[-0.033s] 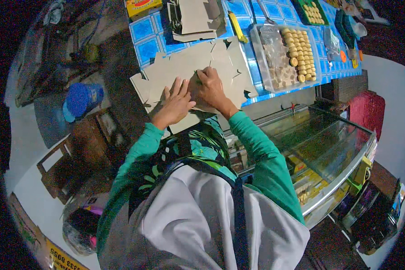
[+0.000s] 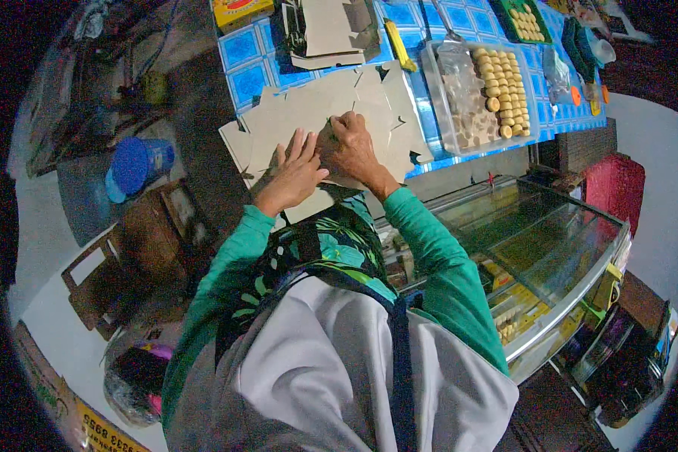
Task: The person folds several cardboard takeout food boxes by hand, pressing the creases and tucking in the tabs to form the containers.
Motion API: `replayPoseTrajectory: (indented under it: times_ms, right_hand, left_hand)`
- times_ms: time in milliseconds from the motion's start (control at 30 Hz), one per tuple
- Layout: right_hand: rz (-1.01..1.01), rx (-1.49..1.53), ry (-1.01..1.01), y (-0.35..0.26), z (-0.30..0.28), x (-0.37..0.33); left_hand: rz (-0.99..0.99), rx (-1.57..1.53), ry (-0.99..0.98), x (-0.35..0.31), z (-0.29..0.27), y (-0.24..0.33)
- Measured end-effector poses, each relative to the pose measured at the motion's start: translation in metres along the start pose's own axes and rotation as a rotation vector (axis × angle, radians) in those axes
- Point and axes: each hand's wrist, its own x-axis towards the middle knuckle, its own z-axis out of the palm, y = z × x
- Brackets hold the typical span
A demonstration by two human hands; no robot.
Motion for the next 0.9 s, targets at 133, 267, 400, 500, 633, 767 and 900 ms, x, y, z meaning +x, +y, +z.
replayPoseTrajectory:
  times_ms: [133,267,400,500,633,767,900]
  right_hand:
    - [0.011,-0.201,-0.051,-0.019,0.009,0.005]
    - [-0.092,-0.470,-0.135,-0.014,0.013,0.002]
    - [-0.039,-0.490,-0.116,-0.033,-0.018,-0.009]
    - [0.004,-0.575,-0.126,-0.013,-0.007,-0.009]
    - [0.188,-0.282,-0.061,0.016,0.008,0.041]
    - [-0.012,-0.198,0.110,0.044,0.023,0.077]
    - [0.088,0.047,-0.115,0.025,0.020,0.086]
  left_hand:
    - [0.004,0.024,-0.054,0.003,-0.003,0.003]
    - [0.005,0.006,-0.096,0.002,-0.006,0.004]
    - [-0.025,-0.083,0.072,-0.003,0.008,-0.001]
    - [-0.052,-0.056,-0.091,0.000,-0.010,0.002]
    - [-0.037,-0.139,-0.104,-0.004,-0.022,-0.021]
    - [0.065,-0.066,0.141,-0.013,-0.003,-0.036]
    - [0.113,0.025,0.418,-0.032,0.008,-0.037]
